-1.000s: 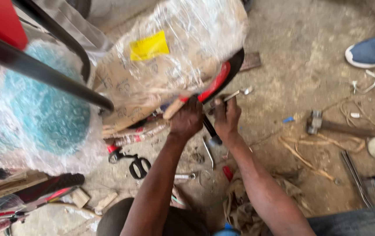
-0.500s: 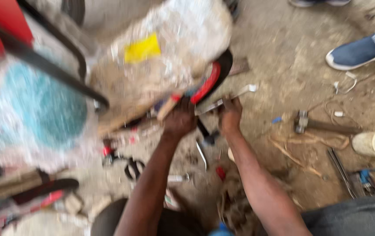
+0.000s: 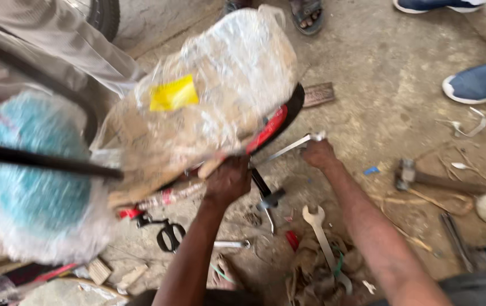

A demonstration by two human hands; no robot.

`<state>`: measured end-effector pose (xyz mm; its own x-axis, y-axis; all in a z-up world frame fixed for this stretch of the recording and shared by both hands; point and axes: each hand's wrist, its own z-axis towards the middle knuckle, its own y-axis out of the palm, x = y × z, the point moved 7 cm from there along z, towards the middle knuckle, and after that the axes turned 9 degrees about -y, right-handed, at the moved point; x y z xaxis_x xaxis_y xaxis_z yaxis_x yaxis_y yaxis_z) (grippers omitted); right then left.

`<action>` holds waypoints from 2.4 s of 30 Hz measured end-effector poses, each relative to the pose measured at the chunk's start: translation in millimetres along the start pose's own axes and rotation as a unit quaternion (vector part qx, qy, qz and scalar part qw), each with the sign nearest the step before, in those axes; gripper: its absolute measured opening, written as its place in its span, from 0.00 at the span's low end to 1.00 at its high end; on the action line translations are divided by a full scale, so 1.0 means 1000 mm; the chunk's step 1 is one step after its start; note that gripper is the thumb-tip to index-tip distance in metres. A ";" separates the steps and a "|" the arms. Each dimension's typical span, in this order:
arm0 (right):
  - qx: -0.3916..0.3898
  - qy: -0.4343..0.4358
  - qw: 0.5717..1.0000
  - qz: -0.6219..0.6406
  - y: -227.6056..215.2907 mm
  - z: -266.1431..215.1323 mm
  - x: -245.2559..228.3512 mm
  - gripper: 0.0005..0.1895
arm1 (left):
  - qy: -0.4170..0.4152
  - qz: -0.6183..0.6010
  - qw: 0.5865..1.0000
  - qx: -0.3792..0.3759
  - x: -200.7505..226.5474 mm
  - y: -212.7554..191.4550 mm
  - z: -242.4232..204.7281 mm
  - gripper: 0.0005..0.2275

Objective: The person is assembling a bicycle, specifically attaching the pedal crank arm to the bottom bracket. They use a wrench to tighten the bolt securing the crank arm while sitting on the floor. The bicycle frame is partially wrapped in bubble wrap.

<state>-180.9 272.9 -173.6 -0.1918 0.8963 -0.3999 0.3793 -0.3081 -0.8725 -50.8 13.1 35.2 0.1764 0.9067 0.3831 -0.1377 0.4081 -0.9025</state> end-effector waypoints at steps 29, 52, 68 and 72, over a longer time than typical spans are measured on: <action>-0.375 -0.171 0.886 -0.210 0.002 -0.123 -0.046 0.21 | -0.110 0.145 0.979 -0.091 -0.041 0.039 -0.020 0.19; -0.021 -0.461 0.868 -0.183 -0.071 -0.196 -0.236 0.15 | 0.013 -0.004 0.995 0.095 0.000 -0.023 -0.022 0.16; -0.071 -0.430 0.792 -0.428 -0.133 -0.096 -0.253 0.04 | -0.448 -0.494 0.736 0.116 -0.092 0.230 -0.053 0.14; -0.100 -0.364 0.837 -0.397 -0.135 -0.106 -0.274 0.02 | -0.401 -0.655 0.606 0.206 -0.094 0.261 -0.035 0.11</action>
<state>-83.9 102.8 82.9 -0.9282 0.3384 0.1549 0.0001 0.4163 -0.9092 -69.6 30.8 -243.6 -0.1112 -0.5322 0.8393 -0.6522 0.6763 0.3424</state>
